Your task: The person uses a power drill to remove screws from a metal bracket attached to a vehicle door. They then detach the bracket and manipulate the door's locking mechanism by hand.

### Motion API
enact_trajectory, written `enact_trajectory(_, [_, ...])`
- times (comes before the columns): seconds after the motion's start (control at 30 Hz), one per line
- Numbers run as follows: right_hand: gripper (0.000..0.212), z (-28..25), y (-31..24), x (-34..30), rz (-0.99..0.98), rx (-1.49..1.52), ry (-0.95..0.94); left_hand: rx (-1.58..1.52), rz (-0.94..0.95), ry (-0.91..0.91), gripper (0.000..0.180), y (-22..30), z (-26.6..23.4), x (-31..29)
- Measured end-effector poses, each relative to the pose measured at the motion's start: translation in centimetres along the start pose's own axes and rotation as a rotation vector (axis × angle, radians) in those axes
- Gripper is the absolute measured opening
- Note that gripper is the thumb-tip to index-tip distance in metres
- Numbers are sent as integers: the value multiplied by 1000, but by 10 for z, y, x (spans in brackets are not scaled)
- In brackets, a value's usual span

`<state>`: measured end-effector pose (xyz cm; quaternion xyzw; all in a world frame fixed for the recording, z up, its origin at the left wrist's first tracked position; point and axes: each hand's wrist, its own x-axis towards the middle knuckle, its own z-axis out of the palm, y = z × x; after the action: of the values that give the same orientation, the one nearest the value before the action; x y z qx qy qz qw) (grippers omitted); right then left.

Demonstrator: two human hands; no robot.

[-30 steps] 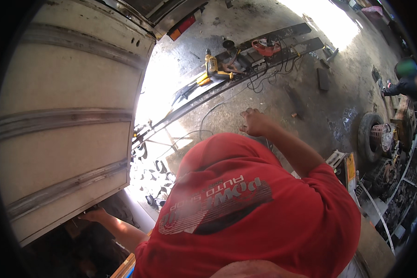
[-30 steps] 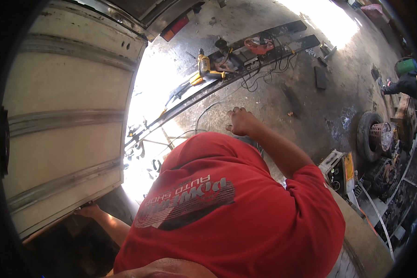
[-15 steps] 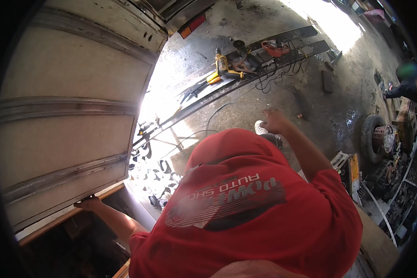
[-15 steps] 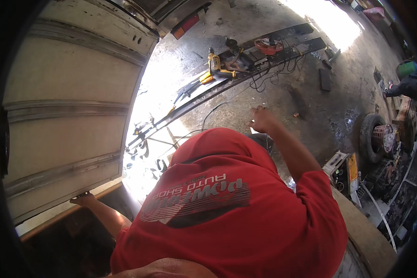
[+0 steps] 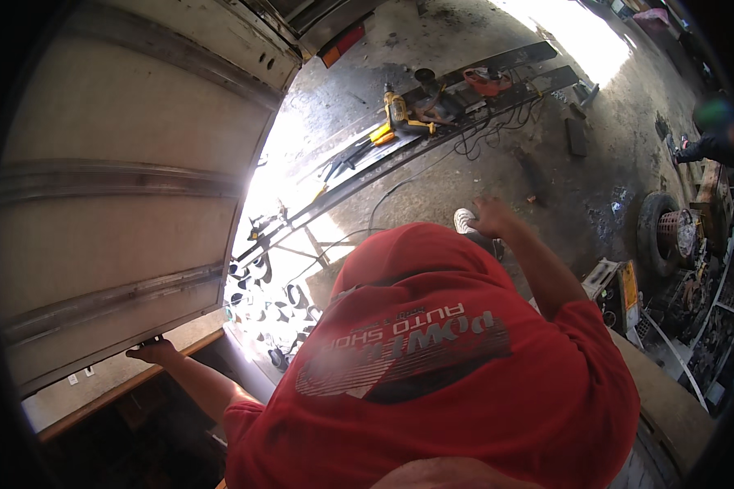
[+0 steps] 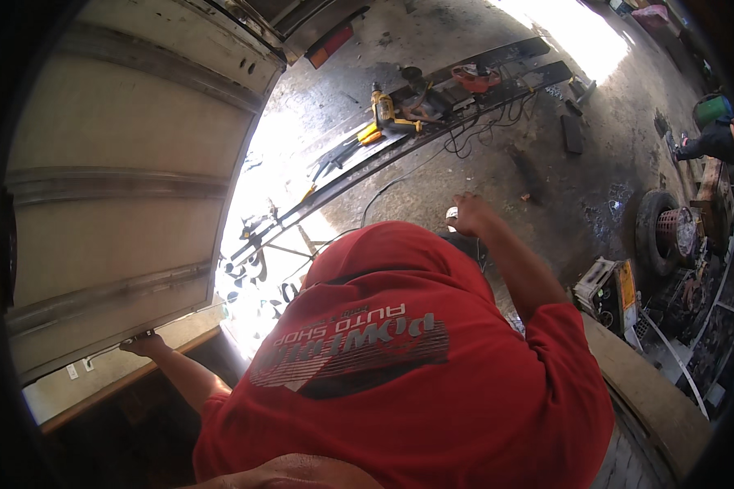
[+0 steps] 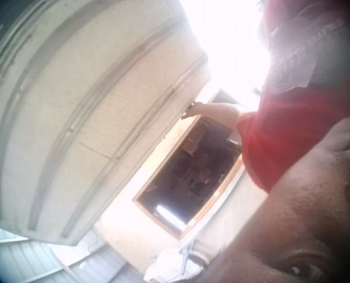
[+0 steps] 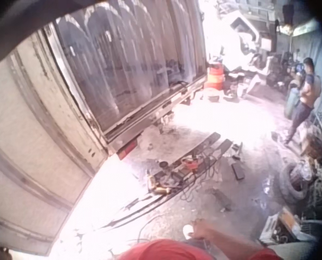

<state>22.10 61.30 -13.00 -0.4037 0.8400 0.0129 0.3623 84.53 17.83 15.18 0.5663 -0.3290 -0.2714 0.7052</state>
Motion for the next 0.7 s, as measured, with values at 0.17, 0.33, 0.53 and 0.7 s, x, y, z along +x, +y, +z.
enact_trajectory(0.17, [76, 13, -3, 4, 35, -3, -13, -24, -17, -85, 92, -20, -29, 67])
enact_trajectory(0.33, [77, 18, -11, -4, 96, 35, -3, -8, -40, -110, 90, -25, -19, 72])
enact_trajectory(0.53, [77, 24, -16, -13, 130, 49, -36, 17, -21, -123, 89, -22, -2, 76])
enact_trajectory(0.7, [77, 30, -11, -19, 140, 103, -26, -19, -55, -157, 97, -32, -9, 123])
